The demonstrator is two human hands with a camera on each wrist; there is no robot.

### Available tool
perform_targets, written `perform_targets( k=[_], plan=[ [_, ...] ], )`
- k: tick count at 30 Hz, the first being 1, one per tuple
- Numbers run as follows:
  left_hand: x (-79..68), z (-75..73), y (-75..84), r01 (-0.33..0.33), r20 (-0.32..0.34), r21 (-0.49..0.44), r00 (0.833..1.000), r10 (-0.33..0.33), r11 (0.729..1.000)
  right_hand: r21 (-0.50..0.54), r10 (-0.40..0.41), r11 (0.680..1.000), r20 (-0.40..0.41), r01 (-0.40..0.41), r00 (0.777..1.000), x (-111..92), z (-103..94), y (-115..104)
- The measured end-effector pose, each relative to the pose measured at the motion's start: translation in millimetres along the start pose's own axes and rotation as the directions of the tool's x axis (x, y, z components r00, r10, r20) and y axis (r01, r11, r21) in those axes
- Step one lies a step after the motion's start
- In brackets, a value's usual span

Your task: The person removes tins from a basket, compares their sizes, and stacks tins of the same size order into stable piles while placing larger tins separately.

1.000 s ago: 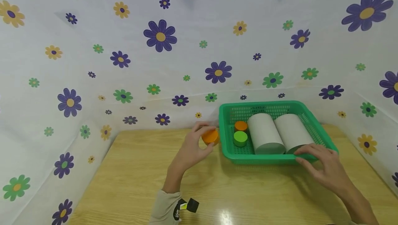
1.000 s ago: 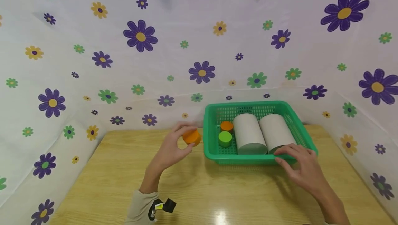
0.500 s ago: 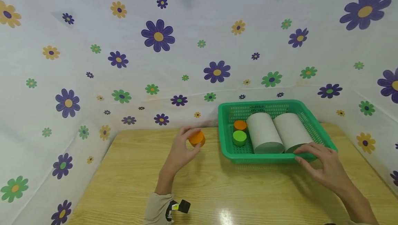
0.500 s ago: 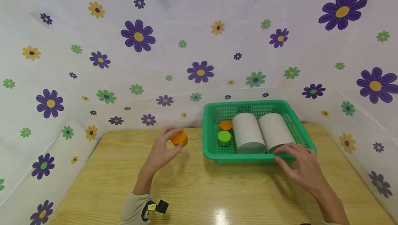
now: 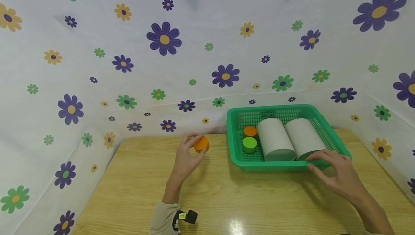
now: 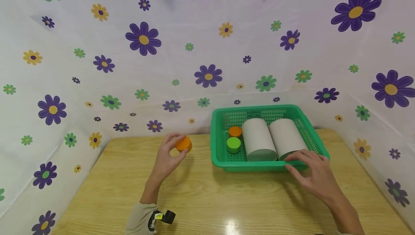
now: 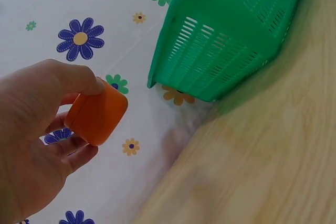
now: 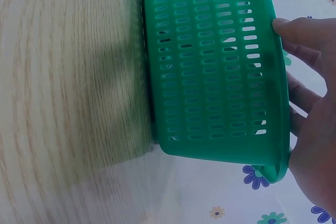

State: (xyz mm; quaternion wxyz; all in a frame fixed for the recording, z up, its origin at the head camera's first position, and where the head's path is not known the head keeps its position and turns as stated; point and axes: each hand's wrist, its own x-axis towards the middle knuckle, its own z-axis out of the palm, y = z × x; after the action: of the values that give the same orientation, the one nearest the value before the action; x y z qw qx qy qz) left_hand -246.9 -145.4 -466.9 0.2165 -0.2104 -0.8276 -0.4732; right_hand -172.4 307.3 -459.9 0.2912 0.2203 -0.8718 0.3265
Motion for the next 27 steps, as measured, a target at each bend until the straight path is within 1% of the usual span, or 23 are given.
perform_targets(
  k=[5, 11, 15, 20, 23, 27],
  plan=[
    [-2.3, 2.5, -9.8, 0.004, -0.038, -0.005, 0.999, -0.004, 1.000, 0.006, 0.006, 1.000, 0.003, -0.006, 1.000, -0.1, 0.0, -0.2],
    [-6.0, 8.1, -23.5, 0.015, -0.074, 0.023, 0.997, -0.013, 1.000, 0.010, -0.004, 1.000, 0.006, 0.004, 1.000, 1.0, 0.0, -2.1],
    [-8.7, 11.9, -31.1, 0.036, -0.073, 0.027, 0.997, -0.034, 0.999, 0.013, -0.008, 1.000, 0.004, 0.008, 1.000, 1.7, -0.4, -2.3],
    [-11.9, 15.0, -39.3, 0.070, -0.054, -0.012, 0.996, -0.071, 0.997, 0.014, -0.012, 1.000, 0.008, 0.012, 1.000, 1.1, -0.4, -1.2],
    [-13.4, 17.2, -44.7, 0.087, -0.054, -0.003, 0.995, -0.087, 0.996, 0.011, -0.014, 1.000, 0.011, 0.014, 1.000, 0.4, -0.2, -0.8],
    [-15.4, 19.7, -49.0, 0.133, -0.073, 0.019, 0.989, -0.131, 0.991, 0.011, 0.001, 1.000, 0.012, -0.002, 1.000, -0.1, -0.3, -0.8]
  ],
)
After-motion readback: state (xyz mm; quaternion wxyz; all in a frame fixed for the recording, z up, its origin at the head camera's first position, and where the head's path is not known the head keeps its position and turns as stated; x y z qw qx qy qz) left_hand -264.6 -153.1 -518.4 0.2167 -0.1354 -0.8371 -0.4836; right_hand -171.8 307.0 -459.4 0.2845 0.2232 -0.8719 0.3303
